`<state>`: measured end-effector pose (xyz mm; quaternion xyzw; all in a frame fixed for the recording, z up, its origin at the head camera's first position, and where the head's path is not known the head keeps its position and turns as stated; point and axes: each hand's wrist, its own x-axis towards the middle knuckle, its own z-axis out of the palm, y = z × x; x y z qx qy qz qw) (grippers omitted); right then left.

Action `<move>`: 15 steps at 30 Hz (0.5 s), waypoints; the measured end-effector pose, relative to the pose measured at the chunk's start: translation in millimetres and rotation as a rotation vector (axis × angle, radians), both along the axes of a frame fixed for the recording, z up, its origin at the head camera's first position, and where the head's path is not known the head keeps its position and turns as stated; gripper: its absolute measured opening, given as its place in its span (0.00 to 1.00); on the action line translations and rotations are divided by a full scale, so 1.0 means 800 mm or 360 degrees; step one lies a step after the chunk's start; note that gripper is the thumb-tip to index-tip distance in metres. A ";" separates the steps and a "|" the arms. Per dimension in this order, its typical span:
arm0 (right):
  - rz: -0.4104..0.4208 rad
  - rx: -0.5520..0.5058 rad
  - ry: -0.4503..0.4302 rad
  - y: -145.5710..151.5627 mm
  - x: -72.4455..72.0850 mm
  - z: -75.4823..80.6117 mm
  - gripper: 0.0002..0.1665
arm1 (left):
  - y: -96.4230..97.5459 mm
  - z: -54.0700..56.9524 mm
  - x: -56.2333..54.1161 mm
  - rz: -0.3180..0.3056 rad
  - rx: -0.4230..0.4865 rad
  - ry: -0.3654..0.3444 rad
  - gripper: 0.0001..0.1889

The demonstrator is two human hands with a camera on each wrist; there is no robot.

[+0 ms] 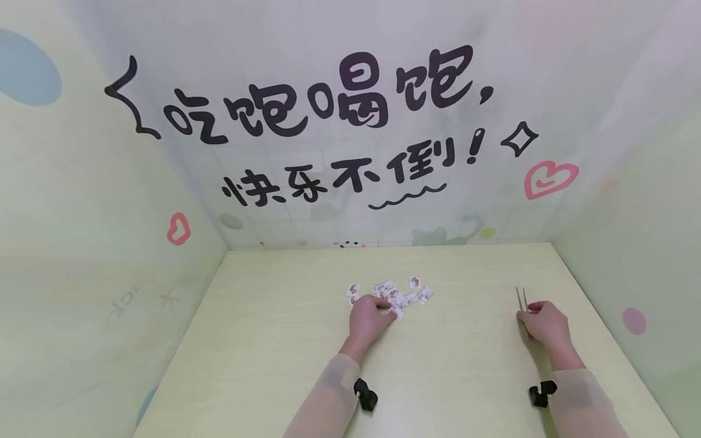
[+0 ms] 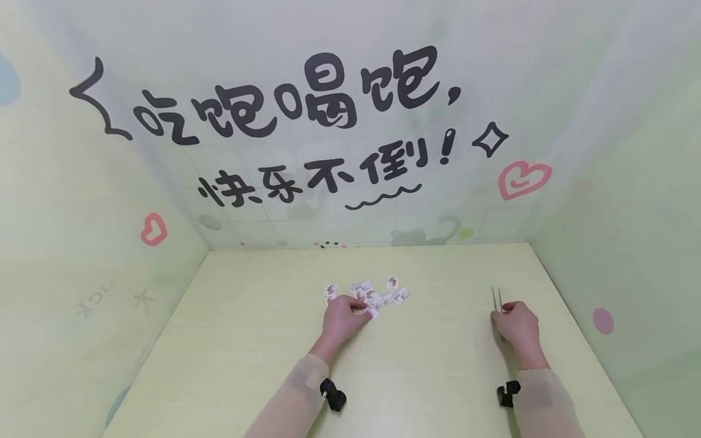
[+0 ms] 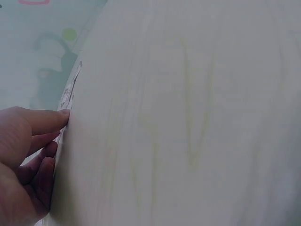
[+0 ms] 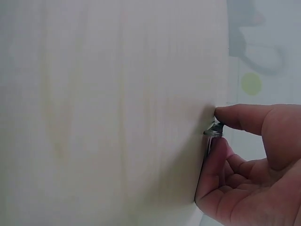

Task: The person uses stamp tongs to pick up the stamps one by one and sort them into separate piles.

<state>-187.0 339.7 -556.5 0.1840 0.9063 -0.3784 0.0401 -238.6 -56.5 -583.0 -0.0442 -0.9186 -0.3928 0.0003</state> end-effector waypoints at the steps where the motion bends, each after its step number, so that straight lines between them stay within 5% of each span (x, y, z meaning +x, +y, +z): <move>1: 0.0010 0.0002 0.0002 -0.001 -0.001 0.000 0.30 | 0.000 0.000 0.000 -0.0001 0.0000 0.0000 0.10; 15: 0.0061 -0.0009 -0.0006 -0.002 0.003 0.002 0.27 | -0.002 0.002 0.002 -0.0008 0.0011 0.0015 0.10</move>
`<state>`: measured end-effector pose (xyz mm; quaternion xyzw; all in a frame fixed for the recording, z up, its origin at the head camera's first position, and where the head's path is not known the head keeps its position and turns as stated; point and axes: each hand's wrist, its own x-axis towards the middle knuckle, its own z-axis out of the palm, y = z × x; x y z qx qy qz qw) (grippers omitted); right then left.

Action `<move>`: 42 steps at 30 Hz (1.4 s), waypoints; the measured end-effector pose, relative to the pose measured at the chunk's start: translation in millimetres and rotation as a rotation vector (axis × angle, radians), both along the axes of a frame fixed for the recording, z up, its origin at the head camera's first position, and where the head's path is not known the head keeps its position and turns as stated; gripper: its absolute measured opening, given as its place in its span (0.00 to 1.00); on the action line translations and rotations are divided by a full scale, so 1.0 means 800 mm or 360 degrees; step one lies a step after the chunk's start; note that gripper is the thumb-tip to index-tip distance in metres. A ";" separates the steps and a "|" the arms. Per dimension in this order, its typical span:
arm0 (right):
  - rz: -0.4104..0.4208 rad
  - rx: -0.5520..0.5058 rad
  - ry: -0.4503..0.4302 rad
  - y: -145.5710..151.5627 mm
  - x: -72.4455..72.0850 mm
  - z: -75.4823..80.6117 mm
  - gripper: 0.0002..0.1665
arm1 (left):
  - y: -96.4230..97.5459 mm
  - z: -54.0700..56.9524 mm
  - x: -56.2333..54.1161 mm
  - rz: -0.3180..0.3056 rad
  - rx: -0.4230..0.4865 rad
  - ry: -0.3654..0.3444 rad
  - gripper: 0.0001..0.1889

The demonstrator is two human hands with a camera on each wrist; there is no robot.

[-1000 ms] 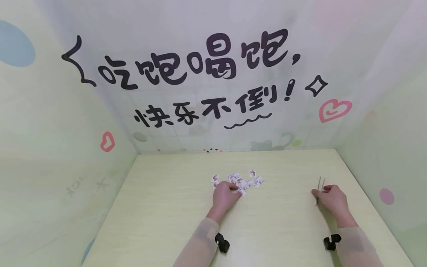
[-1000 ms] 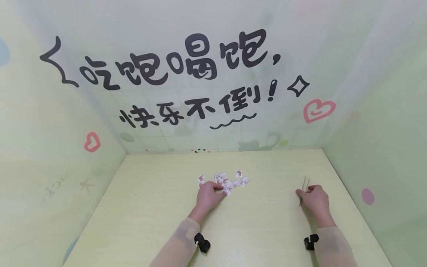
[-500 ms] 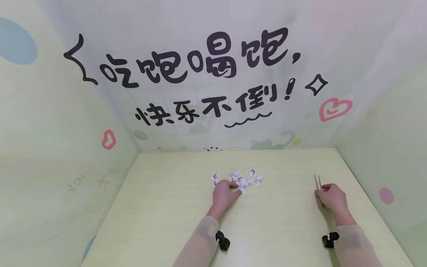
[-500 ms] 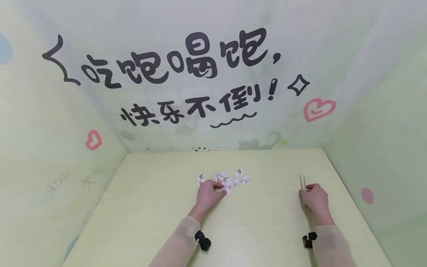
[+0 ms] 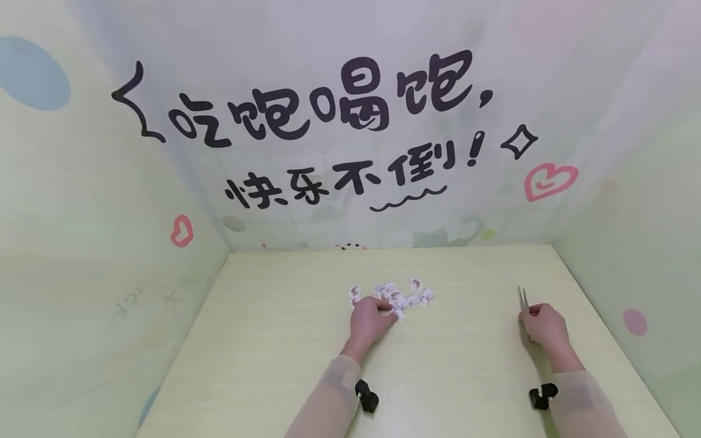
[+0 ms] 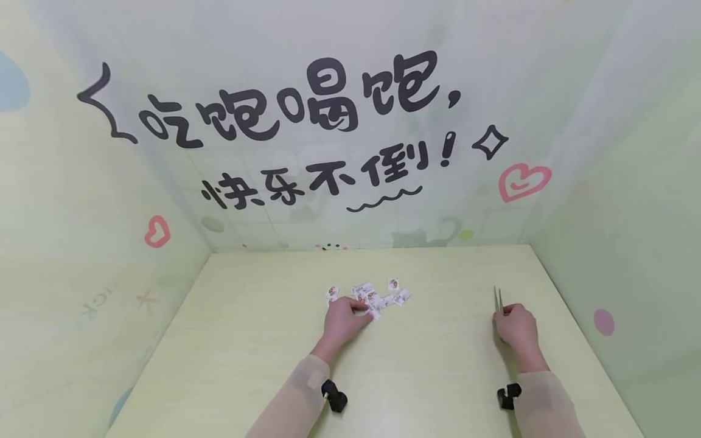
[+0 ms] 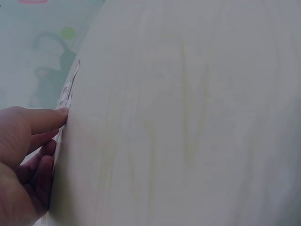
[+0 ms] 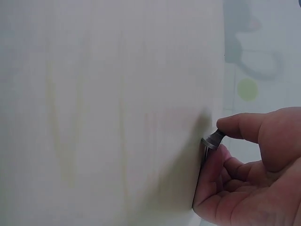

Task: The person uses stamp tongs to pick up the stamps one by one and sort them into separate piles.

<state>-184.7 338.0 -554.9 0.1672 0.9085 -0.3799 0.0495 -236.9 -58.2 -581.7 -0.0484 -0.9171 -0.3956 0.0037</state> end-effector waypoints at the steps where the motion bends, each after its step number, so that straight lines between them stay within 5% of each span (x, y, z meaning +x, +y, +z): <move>1: -0.0001 -0.0002 0.0008 0.000 0.001 0.000 0.27 | 0.000 0.000 0.000 0.0001 0.0004 -0.0002 0.10; 13: -0.0021 -0.0058 0.0042 -0.008 0.005 0.003 0.28 | -0.001 -0.003 0.003 0.0022 -0.0007 -0.0014 0.10; 23: 0.0103 -0.0139 0.0147 -0.026 -0.008 0.002 0.29 | 0.001 -0.003 0.003 0.0037 -0.0006 -0.0005 0.10; 33: 0.0254 -0.0435 0.0133 -0.100 -0.015 0.011 0.26 | 0.000 -0.005 0.001 0.0037 -0.0007 0.0027 0.09; 42: 0.0495 -0.0247 0.0188 -0.160 -0.021 -0.003 0.15 | 0.001 -0.004 0.000 0.0048 -0.0002 -0.0010 0.09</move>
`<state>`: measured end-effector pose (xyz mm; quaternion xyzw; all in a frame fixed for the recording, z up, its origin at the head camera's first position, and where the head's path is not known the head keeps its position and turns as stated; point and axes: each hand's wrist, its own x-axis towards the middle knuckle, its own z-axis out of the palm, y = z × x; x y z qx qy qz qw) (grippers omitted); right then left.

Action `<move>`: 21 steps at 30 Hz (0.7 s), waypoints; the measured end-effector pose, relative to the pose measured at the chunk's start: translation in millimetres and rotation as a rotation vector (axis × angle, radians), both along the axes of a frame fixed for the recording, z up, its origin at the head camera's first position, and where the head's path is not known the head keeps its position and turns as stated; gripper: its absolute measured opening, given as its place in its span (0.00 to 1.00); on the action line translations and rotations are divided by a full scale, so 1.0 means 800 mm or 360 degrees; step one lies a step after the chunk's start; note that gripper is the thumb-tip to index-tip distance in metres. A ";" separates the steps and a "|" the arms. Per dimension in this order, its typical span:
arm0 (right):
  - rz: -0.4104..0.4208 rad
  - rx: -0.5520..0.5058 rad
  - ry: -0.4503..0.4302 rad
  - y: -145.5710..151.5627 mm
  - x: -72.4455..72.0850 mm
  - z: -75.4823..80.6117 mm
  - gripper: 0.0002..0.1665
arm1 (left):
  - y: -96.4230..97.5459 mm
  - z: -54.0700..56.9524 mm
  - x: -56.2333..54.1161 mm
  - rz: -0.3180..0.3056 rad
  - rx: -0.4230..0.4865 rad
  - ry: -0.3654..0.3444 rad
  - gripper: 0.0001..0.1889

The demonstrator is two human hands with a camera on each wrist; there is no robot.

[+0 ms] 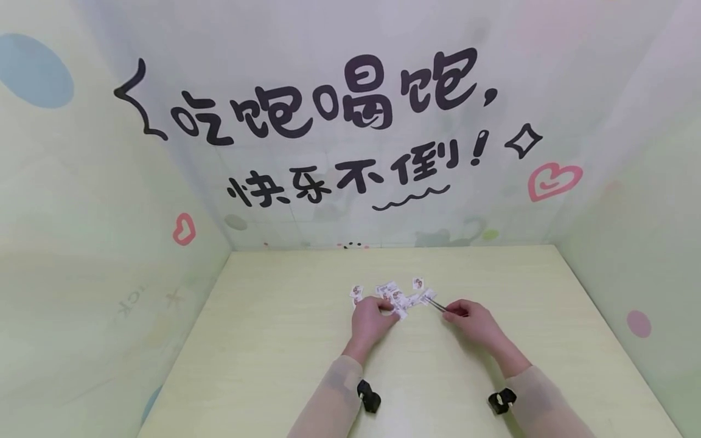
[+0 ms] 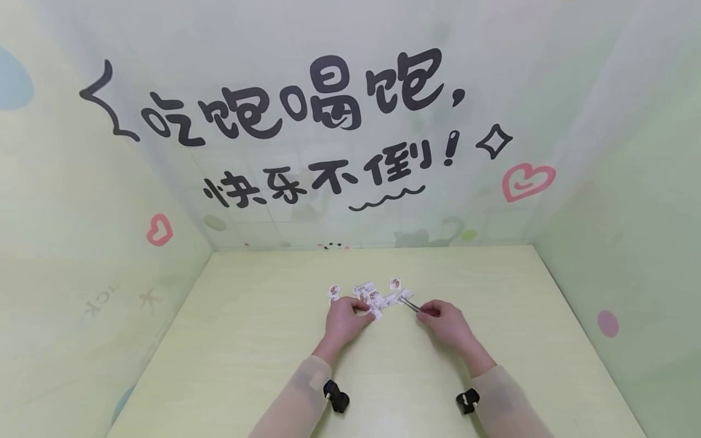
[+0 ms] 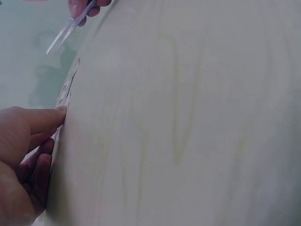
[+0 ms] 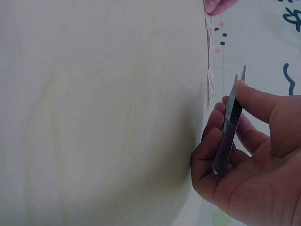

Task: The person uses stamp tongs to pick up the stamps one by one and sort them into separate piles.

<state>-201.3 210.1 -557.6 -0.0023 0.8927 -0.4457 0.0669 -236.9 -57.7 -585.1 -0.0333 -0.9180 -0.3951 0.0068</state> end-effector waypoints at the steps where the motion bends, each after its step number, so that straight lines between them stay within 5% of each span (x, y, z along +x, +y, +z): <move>1: 0.0012 0.0025 -0.0002 -0.005 0.000 -0.001 0.14 | 0.000 0.000 0.000 0.0002 0.0000 -0.0003 0.09; 21: 0.0103 0.0146 0.0016 -0.047 0.005 -0.001 0.08 | -0.001 0.003 -0.002 -0.0026 -0.0006 0.0018 0.09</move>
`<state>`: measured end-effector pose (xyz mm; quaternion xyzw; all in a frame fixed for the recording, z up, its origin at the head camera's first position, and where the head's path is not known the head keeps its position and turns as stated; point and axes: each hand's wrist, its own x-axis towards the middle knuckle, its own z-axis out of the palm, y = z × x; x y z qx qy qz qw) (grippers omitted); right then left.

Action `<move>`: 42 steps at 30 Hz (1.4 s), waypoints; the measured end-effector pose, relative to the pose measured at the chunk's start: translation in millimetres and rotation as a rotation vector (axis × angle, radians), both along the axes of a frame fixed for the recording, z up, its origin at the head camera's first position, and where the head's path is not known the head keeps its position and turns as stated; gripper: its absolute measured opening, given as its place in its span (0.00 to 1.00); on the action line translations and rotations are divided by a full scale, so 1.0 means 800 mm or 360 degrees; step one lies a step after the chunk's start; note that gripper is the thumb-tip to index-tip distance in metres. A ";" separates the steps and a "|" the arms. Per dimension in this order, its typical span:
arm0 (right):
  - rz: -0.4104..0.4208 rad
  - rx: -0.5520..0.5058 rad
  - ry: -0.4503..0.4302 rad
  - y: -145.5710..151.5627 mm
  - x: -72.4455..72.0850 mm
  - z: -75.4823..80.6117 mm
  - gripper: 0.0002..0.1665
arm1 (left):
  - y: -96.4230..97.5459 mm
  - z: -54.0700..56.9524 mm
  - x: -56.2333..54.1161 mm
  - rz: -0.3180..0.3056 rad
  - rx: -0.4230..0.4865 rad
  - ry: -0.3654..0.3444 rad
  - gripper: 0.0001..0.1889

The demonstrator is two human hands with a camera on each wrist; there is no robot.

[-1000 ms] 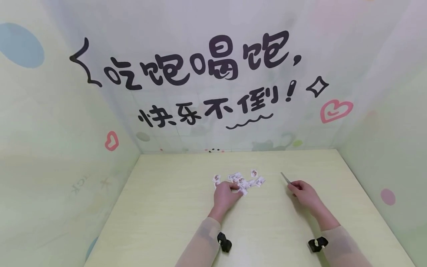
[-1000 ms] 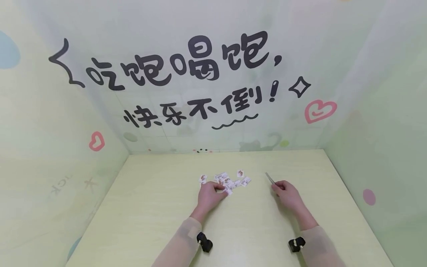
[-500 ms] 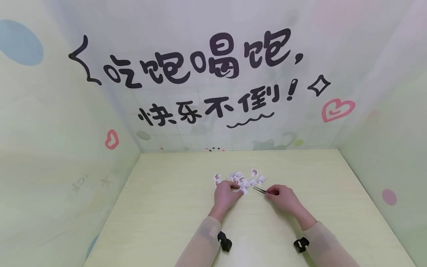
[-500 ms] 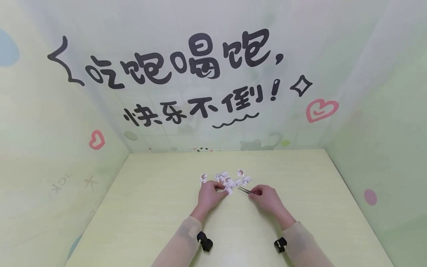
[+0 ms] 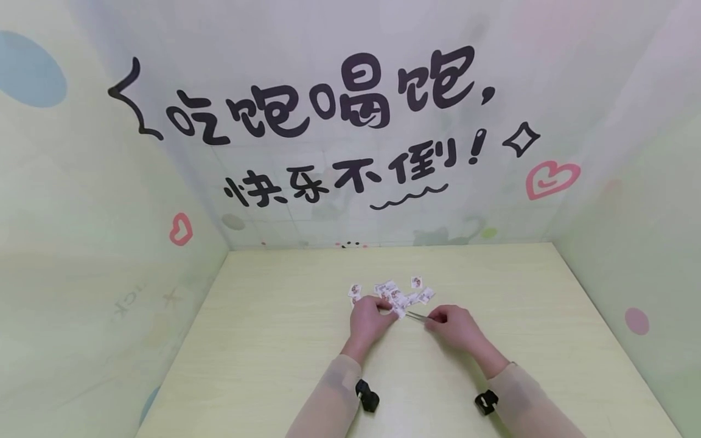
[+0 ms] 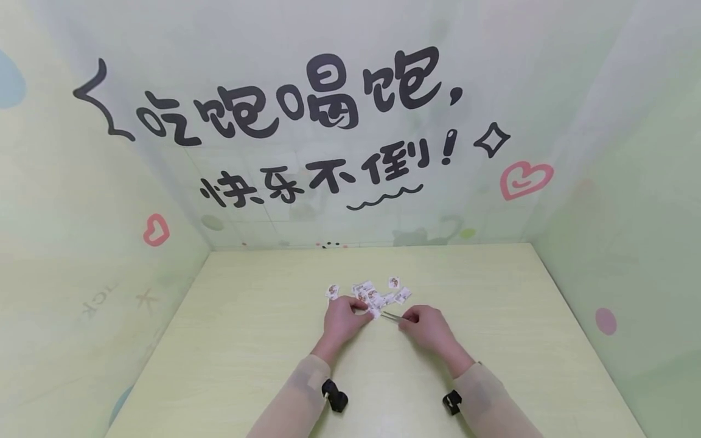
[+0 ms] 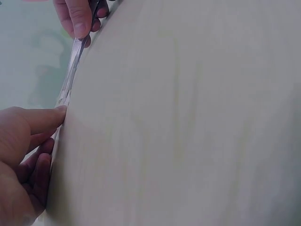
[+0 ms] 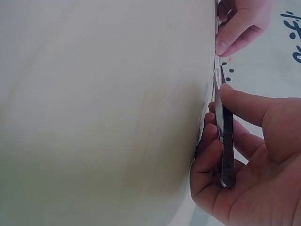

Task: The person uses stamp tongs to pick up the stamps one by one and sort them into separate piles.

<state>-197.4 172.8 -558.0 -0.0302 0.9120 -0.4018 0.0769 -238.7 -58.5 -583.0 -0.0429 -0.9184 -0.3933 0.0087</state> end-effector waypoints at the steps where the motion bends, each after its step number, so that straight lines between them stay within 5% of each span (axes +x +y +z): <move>1: 0.0004 -0.0005 -0.0008 -0.002 0.000 0.001 0.07 | 0.000 0.000 0.000 0.0004 -0.0001 -0.0003 0.09; 18: -0.0055 -0.0133 -0.0060 -0.018 0.000 -0.003 0.06 | 0.000 -0.002 0.000 0.0013 -0.0003 -0.0002 0.09; 42: -0.0091 -0.0043 -0.0105 -0.017 -0.001 0.001 0.04 | -0.004 -0.001 0.006 0.0020 0.0061 0.0008 0.10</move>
